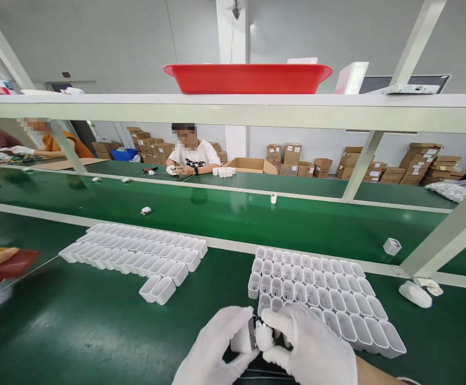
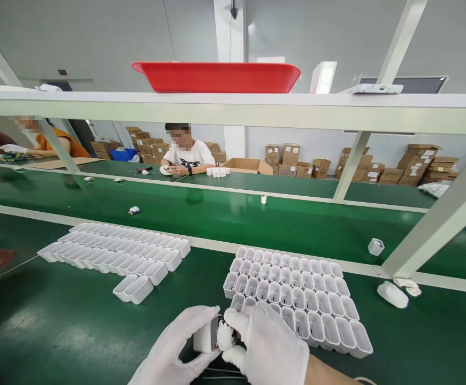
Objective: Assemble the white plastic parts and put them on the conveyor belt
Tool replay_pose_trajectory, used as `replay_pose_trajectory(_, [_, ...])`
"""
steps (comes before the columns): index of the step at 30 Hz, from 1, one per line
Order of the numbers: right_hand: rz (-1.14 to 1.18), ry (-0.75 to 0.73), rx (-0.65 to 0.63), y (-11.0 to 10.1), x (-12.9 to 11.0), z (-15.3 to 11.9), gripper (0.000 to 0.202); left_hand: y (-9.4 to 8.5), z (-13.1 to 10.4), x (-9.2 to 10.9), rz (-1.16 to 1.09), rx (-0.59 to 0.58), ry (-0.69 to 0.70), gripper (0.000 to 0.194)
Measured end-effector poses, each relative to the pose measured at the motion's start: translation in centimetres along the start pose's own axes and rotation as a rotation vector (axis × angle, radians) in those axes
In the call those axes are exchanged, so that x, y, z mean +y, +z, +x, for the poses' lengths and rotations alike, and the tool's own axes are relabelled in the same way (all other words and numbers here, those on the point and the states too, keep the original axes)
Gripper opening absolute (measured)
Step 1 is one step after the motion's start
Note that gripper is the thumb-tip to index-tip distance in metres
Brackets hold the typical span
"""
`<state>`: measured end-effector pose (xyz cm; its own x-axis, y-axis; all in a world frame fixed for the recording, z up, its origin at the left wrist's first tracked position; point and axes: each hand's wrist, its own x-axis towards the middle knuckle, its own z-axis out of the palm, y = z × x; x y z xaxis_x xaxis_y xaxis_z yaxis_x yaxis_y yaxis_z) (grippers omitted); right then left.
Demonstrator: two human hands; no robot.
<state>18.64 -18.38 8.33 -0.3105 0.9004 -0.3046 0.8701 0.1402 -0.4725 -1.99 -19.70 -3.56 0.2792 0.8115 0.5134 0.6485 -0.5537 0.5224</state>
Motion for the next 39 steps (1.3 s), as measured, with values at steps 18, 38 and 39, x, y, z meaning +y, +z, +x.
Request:
replay_pose_trajectory(18, [0.124,-0.128,-0.013,-0.1,0.9,0.2,0.016,-0.3,0.5,0.5,-0.089,-0.022,0.071,0.065])
replay_pose_trajectory(38, [-0.141,-0.461,0.422,5.4,3.3,1.7,0.047,-0.4,0.2,1.0,-0.425,0.029,-0.269,0.04])
replay_pose_trajectory(39, [-0.181,-0.46,0.445,5.8,3.3,1.8,0.049,-0.3,0.2,1.1,-0.44,0.032,-0.29,0.039])
